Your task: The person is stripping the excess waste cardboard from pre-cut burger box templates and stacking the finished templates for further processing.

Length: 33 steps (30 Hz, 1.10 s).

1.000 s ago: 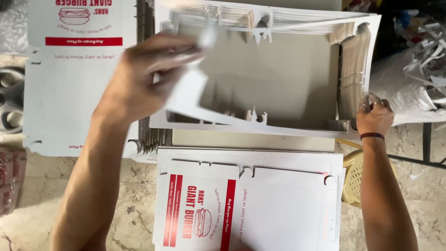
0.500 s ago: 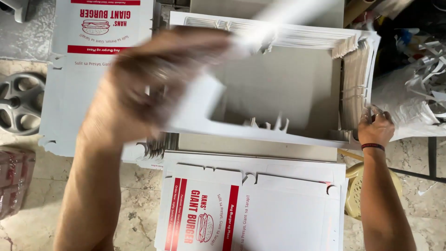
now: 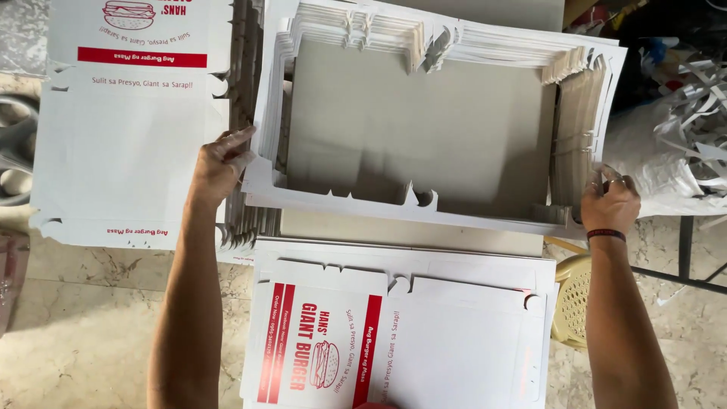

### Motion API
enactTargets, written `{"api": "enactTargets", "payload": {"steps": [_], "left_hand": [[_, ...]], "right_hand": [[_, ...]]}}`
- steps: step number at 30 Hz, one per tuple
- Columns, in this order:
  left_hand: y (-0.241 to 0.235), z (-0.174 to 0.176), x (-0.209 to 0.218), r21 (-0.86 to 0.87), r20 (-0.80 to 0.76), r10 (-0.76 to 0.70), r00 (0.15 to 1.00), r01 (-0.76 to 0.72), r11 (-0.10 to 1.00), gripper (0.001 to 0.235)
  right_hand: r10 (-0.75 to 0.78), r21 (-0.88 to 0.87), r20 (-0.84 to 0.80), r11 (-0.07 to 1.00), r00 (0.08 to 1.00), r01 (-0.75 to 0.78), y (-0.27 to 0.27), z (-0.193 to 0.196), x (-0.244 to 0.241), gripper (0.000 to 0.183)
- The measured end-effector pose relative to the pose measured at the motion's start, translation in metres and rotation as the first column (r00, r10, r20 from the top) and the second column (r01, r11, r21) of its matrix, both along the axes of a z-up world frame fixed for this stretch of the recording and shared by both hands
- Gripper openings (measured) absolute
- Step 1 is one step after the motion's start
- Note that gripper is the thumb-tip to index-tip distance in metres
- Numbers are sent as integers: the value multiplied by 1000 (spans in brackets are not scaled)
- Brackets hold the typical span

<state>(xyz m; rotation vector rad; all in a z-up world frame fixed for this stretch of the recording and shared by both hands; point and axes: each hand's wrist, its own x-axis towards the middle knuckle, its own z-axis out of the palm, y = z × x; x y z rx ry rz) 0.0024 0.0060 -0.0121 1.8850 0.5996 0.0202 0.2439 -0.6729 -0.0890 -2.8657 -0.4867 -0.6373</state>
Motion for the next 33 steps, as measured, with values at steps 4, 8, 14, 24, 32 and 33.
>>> {"api": "enactTargets", "payload": {"steps": [4,8,14,24,32,33], "left_hand": [[6,-12,-7,-12,61,1,998,0,1000,45],[5,1,-7,40,239,-85,967,77,996,44],[3,36,12,-183,457,-60,887,160,970,45],[-1,98,48,72,437,-253,863,247,966,43],[7,132,73,-165,433,-34,901,116,979,43],[9,133,75,-162,431,-34,902,115,980,43]], "right_hand": [[-19,36,-80,999,997,22,1,4,2,15],[-13,88,-121,996,993,24,5,14,3,15],[-56,92,-184,993,981,74,-7,8,6,13],[-40,89,-154,995,987,54,-11,25,22,11],[91,198,-87,977,992,-73,-11,64,44,5],[93,202,-89,977,992,-74,-12,67,48,5]]}}
